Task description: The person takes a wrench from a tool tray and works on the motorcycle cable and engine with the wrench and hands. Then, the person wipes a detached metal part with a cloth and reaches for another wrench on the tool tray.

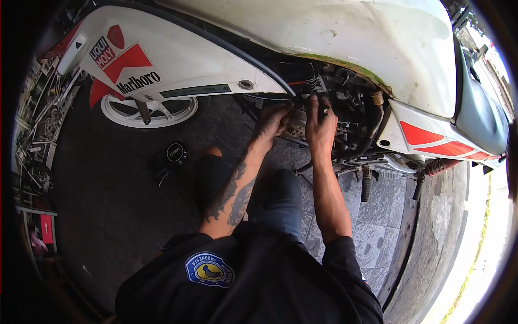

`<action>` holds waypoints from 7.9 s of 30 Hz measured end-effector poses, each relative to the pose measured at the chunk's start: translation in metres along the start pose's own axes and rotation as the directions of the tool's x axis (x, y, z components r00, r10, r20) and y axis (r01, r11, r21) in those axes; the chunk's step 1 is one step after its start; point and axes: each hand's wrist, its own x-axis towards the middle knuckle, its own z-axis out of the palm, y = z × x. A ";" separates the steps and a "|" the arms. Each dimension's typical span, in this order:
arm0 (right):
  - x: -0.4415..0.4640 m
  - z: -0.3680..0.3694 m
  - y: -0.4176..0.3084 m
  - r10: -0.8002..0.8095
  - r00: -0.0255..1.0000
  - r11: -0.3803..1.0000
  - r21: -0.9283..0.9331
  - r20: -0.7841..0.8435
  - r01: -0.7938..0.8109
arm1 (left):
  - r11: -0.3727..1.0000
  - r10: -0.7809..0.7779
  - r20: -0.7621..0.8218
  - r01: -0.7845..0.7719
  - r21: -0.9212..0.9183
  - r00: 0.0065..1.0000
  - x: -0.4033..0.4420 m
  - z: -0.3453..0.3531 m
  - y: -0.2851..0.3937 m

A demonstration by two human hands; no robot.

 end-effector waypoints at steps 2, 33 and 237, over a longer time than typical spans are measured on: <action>-0.001 -0.005 0.003 0.112 0.993 0.989 0.100 -0.030 -0.108 | 0.998 0.017 -0.056 -0.014 0.056 0.998 -0.003 -0.004 -0.001; -0.082 0.057 0.075 -0.207 0.977 0.975 0.077 -0.040 0.210 | 0.917 0.347 -0.330 -0.391 -0.075 0.878 0.002 -0.006 -0.016; 0.001 0.013 0.015 -0.088 0.912 0.992 -0.049 0.401 0.118 | 0.914 0.290 -0.447 -0.383 -0.132 0.846 -0.012 0.025 -0.026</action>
